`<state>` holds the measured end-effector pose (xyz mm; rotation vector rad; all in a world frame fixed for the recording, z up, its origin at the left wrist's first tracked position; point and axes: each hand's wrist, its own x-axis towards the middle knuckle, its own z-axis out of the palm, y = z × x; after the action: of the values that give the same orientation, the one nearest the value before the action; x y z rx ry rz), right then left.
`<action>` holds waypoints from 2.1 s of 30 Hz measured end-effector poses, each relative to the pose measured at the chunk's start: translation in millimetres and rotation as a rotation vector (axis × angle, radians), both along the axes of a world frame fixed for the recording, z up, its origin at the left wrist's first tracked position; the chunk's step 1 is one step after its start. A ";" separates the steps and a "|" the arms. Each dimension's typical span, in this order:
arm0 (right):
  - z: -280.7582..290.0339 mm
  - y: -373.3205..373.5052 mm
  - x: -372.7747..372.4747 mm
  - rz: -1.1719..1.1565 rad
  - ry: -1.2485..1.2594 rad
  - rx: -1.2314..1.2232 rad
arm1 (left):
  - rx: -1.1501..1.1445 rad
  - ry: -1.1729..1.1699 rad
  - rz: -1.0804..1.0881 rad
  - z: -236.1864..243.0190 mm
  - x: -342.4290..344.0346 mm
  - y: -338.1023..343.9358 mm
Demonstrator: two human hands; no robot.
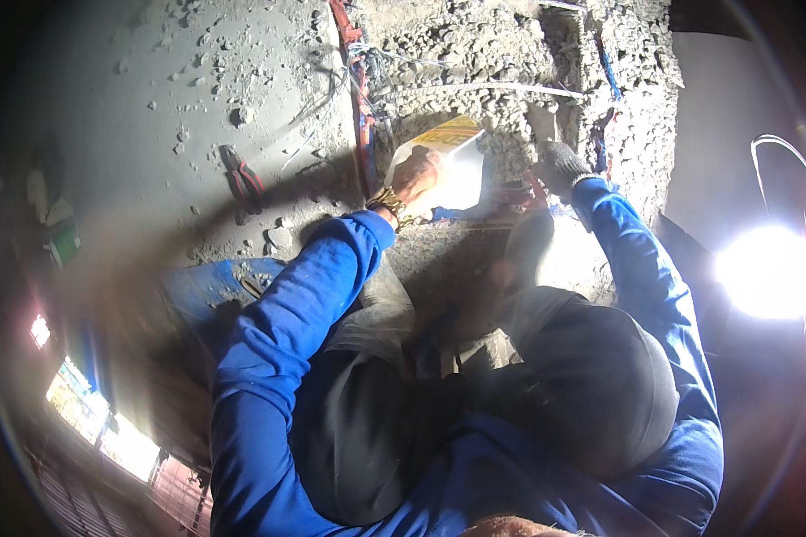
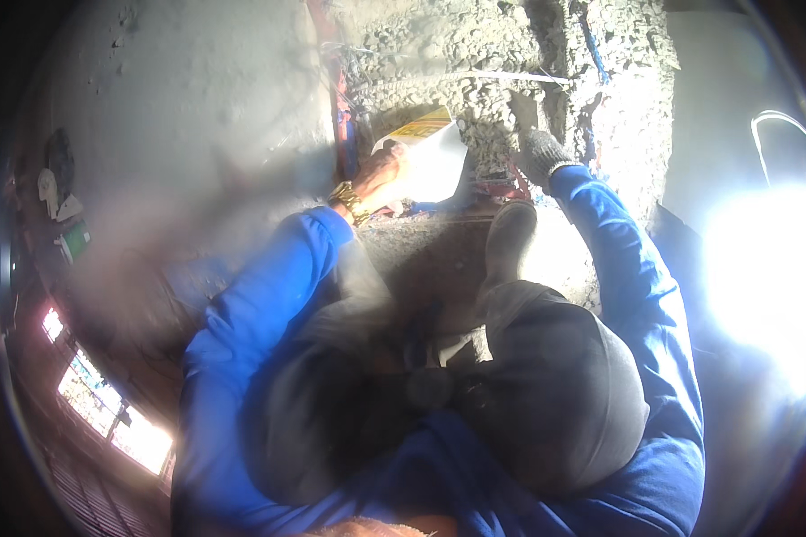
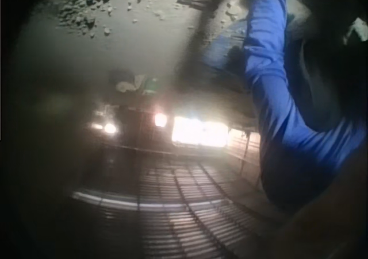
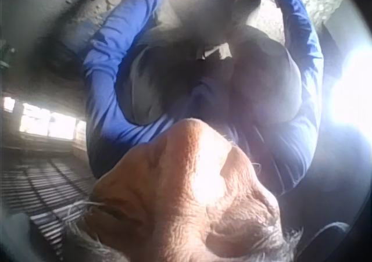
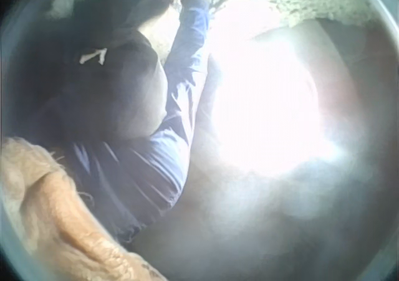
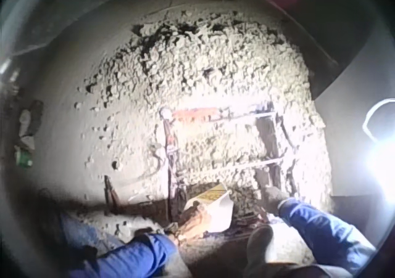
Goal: The person uses a power tool to grind a rectangular section of a concrete floor. Then, they use a trowel to scoop a white powder from a container and spread it into the prepared area.
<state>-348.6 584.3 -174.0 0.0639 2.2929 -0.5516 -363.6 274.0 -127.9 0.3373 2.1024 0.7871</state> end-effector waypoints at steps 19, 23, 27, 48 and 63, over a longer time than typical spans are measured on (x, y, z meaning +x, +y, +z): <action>36.1 9.6 2.4 0.080 0.373 0.238 | 0.605 -0.654 0.741 -41.0 18.0 -28.6; -11.6 18.4 -27.4 0.160 0.305 0.126 | 0.308 -0.632 0.736 -2.2 5.6 12.1; -24.6 13.4 -24.1 0.321 0.383 0.040 | 0.336 -0.583 0.536 -18.2 13.4 4.6; 7.4 -14.0 -54.6 0.022 0.036 0.073 | 0.009 -0.581 0.741 -0.2 8.2 29.8; 28.8 11.6 -16.6 0.239 0.326 0.143 | 0.211 -0.690 0.738 1.9 6.0 11.8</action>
<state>-365.2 595.9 -145.2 -0.2443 2.6067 -0.2892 -357.7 285.8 -126.0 -0.5763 1.4546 1.3228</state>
